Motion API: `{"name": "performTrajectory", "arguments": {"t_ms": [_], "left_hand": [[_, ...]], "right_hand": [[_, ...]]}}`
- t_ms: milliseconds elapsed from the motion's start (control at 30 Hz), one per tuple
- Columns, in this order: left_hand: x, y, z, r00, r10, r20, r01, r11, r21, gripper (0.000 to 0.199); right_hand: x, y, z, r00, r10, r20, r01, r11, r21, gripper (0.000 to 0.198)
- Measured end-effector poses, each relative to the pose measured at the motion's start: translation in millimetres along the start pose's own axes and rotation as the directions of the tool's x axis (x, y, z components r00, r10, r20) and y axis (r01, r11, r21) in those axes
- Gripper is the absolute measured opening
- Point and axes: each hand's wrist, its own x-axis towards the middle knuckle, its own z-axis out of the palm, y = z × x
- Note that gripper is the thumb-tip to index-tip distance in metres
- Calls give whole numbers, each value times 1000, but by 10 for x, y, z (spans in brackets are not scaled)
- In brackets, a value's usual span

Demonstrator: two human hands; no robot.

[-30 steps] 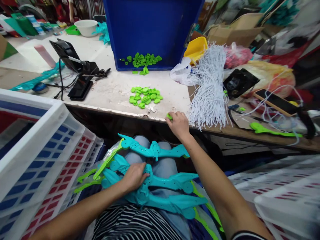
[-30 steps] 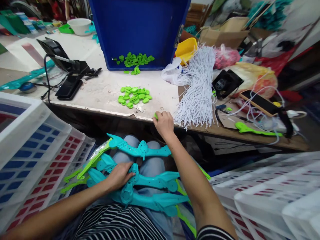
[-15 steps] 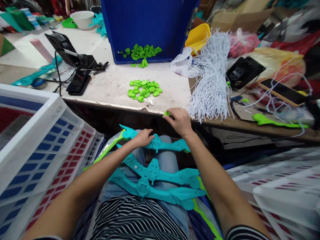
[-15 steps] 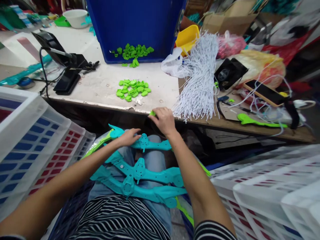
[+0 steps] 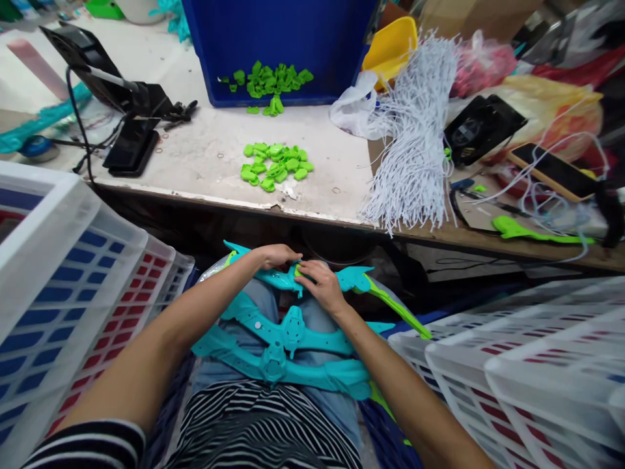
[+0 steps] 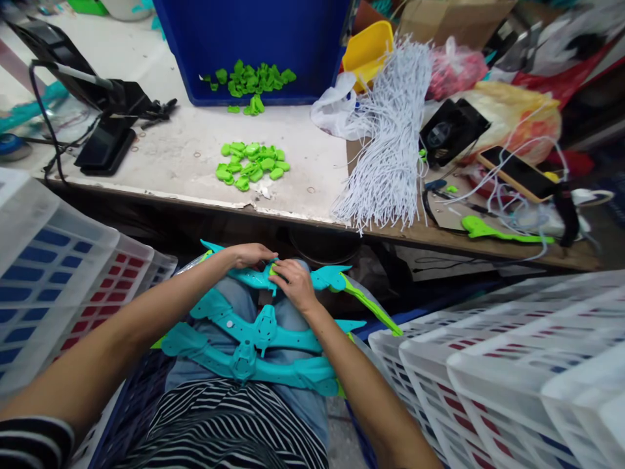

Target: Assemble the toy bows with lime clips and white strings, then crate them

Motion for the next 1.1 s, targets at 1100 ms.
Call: {"name": "performTrajectory", "arguments": {"t_ms": [1100], "left_hand": [[-455, -165, 70, 743, 664, -81, -377, 517, 769, 35]], "right_hand": [[-431, -453, -119, 996, 51, 75, -30, 966, -255, 36]]}}
